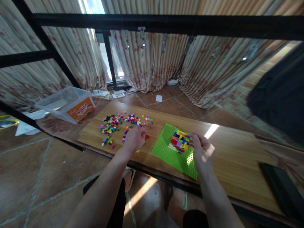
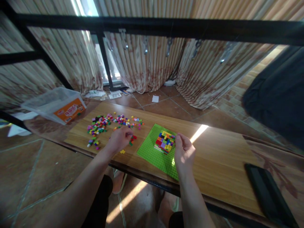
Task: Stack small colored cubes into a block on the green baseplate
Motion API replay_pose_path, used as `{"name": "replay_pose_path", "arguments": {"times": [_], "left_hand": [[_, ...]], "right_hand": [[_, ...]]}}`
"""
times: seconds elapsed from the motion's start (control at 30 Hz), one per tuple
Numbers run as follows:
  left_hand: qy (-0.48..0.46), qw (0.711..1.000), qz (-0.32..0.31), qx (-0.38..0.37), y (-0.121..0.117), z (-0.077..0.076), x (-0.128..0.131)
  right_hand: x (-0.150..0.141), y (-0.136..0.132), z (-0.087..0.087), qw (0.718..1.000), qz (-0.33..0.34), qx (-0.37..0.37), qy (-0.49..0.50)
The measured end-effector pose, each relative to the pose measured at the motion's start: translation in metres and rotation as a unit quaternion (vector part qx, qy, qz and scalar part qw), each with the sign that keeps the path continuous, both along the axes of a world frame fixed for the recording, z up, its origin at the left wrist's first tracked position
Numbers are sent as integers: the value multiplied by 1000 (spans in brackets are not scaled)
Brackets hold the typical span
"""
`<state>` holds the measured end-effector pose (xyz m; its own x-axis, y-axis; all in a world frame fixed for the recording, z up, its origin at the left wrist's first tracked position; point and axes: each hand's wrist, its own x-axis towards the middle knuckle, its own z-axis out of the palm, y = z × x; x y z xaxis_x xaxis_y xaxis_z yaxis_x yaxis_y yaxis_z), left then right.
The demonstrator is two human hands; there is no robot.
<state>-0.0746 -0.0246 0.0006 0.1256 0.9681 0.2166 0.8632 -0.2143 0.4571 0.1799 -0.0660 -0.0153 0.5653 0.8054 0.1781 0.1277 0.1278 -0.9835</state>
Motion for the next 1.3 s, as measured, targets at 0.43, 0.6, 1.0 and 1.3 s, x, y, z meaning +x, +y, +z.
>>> {"name": "replay_pose_path", "arguments": {"times": [0.43, 0.6, 1.0, 1.3], "left_hand": [[102, 994, -23, 24, -3, -3, 20], [36, 996, -67, 43, -1, 3, 28], [121, 993, 2, -2, -3, 3, 42], [101, 993, 51, 13, -1, 4, 40]], "right_hand": [[2, 0, -4, 1000, 8, -9, -8], [4, 0, -5, 1000, 15, 11, -6], [3, -4, 4, 999, 47, -9, 6], [11, -4, -2, 997, 67, -7, -23]]}}
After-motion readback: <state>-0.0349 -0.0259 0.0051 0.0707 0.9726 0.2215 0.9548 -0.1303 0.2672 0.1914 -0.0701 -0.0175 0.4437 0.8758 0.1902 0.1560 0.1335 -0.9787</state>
